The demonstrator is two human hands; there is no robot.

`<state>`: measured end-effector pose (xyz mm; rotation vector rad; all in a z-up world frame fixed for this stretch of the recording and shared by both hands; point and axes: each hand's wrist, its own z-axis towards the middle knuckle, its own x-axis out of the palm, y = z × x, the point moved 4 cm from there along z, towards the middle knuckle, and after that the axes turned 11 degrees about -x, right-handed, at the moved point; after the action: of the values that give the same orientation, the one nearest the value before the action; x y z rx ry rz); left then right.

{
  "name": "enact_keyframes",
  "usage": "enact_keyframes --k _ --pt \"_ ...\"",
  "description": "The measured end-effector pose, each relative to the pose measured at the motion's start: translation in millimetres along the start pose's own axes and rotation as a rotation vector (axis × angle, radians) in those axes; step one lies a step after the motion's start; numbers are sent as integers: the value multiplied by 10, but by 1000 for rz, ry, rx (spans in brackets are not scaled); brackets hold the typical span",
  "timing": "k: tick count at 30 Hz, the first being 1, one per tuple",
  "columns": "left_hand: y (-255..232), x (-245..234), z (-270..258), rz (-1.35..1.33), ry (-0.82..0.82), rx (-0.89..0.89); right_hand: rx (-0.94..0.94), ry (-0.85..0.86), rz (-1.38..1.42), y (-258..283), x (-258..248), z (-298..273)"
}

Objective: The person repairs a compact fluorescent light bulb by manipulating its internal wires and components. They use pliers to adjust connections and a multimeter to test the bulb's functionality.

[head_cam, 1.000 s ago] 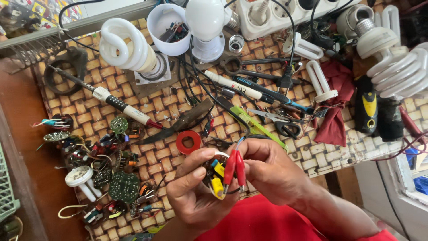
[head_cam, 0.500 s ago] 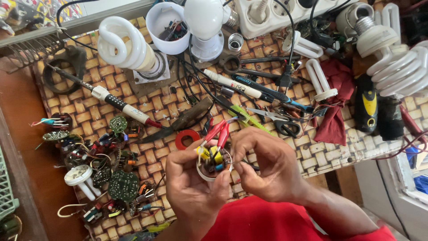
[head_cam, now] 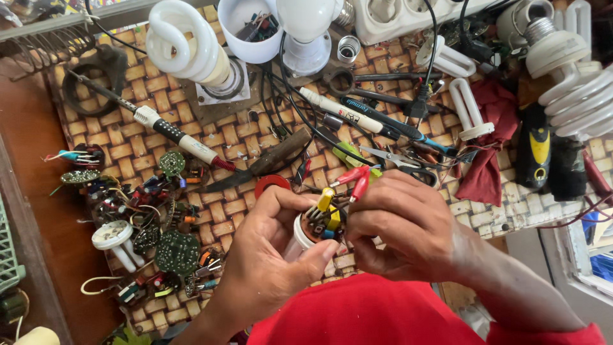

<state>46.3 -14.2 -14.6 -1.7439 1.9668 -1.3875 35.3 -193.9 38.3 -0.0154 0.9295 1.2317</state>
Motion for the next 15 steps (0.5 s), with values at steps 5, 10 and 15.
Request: enact_keyframes --k 5,10,15 --pt "-149 67 -32 418 -166 238 -57 154 -118 -19 -26 -39" --pt "-204 115 -87 701 -373 464 -100 256 -185 11 -37 -31" --pt "-153 146 -88 581 -370 575 -90 170 -324 66 -25 -4"
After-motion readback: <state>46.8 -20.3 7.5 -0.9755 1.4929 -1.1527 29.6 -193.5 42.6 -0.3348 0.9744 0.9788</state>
